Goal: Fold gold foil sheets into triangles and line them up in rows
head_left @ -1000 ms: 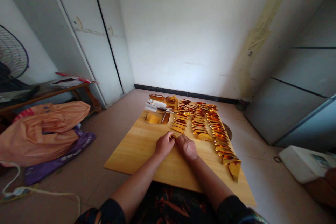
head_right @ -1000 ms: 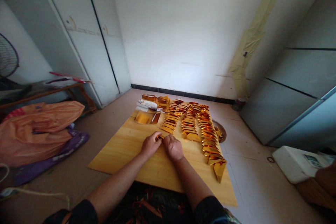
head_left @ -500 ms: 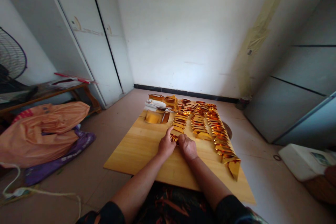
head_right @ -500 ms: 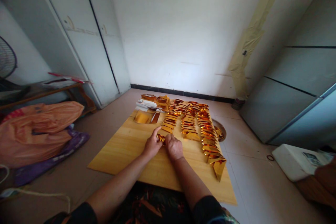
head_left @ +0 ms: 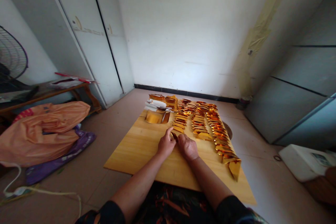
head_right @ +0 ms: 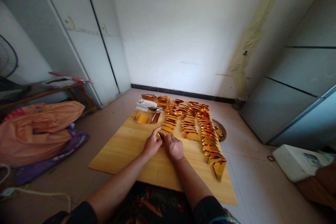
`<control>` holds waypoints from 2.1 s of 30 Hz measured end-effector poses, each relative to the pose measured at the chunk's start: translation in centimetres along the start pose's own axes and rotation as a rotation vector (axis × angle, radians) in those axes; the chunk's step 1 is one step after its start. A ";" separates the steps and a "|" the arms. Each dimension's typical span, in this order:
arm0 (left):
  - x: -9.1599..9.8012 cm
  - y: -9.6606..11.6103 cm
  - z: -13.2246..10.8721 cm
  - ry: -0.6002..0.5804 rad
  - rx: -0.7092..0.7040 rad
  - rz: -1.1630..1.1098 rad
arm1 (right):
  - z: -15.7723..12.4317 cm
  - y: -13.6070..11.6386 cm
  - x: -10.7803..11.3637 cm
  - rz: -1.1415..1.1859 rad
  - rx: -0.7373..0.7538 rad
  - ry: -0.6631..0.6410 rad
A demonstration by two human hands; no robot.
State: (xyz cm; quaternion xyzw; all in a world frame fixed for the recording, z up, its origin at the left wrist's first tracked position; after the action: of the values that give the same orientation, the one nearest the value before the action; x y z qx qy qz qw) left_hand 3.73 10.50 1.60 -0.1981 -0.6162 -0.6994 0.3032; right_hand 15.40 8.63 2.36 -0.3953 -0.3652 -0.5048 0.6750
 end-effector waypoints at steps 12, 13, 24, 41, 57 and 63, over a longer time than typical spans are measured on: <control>0.2 -0.2 0.3 0.044 0.016 -0.085 | -0.2 -0.7 0.1 -0.039 0.116 0.061; 0.3 -0.2 0.5 0.065 0.006 -0.104 | -0.3 -0.8 0.3 -0.044 0.136 0.088; 0.4 -2.6 1.3 0.164 0.192 -0.439 | -0.6 0.3 2.9 0.116 0.062 0.351; 0.2 -2.3 0.4 0.150 0.342 -0.648 | -1.9 1.5 4.6 0.223 0.018 0.392; -2.0 1.1 -0.1 0.008 0.229 -0.795 | 0.7 4.7 8.0 -0.141 0.041 0.450; -2.7 1.6 -0.4 -0.044 0.153 -0.710 | 5.3 13.0 10.1 -0.331 -0.133 0.369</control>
State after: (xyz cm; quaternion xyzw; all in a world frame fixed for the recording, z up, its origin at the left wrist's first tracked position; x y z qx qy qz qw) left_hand 6.83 10.51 0.92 0.0364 -0.7037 -0.7083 0.0421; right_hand 29.80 11.75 11.41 -0.2748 -0.2617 -0.6950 0.6108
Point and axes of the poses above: each hand's wrist, its own z-axis towards the middle knuckle, its own x-axis out of the back of the hand, y = z × x, the point moved 9 cm from there along z, towards the middle knuckle, and after that the axes turned 12 degrees about y, right-handed, at the moved point
